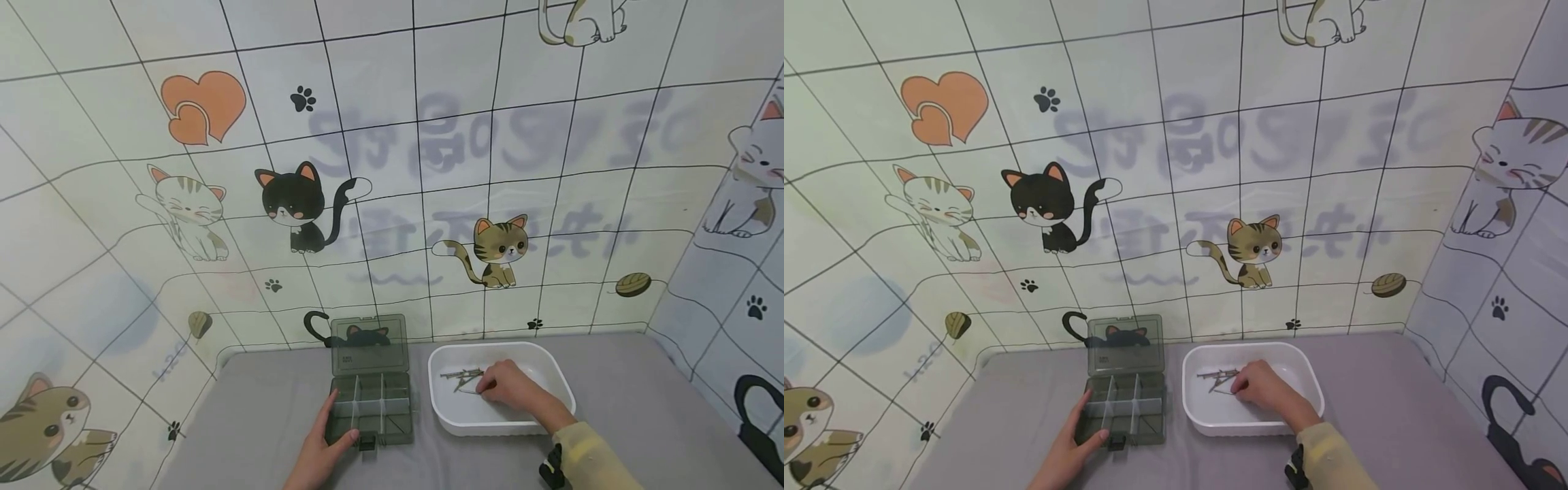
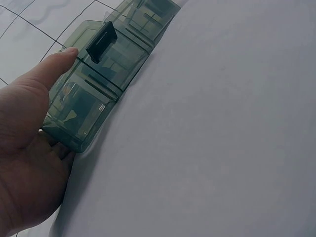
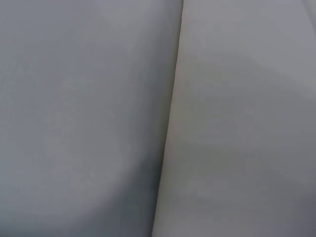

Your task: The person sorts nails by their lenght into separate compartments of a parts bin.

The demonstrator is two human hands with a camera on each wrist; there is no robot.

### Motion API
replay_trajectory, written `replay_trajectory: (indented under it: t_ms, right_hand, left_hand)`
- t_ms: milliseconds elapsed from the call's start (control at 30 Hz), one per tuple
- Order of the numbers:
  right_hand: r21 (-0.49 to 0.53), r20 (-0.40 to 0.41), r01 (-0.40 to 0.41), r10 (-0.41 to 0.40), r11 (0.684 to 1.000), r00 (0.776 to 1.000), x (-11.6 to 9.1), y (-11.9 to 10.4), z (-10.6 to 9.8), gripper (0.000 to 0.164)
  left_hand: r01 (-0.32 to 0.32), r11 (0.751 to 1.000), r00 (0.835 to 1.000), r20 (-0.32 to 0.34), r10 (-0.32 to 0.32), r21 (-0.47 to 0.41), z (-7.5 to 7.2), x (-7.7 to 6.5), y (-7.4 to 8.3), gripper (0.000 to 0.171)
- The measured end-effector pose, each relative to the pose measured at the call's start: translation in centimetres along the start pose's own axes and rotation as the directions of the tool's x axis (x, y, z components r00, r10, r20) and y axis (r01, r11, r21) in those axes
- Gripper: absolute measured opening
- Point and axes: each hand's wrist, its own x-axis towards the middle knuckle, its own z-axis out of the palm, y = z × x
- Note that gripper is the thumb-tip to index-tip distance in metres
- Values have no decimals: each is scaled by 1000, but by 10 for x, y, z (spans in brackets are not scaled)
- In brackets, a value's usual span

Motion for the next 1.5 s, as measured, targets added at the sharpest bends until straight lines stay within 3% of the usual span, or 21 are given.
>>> replay_trajectory:
  t_ms: [600, 1033, 1267, 1500]
  right_hand:
    - [68, 49, -141, 137, 988, 989, 1, -6, 1, 18]
    - [118, 23, -113, 111, 987, 994, -2, -5, -3, 16]
    - [101, -17, -14, 16, 995, 1000, -2, -7, -7, 14]
    - [114, -30, 9, -6, 993, 1000, -3, -12, -11, 13]
  left_hand:
    - [48, 999, 999, 8, -48, -18, 1, 4, -4, 91]
    - [49, 998, 999, 11, -49, -29, 1, 4, -4, 91]
    - [33, 999, 999, 6, -33, -32, 0, 3, -4, 91]
    - [30, 999, 1000, 6, -30, -26, 1, 4, -5, 91]
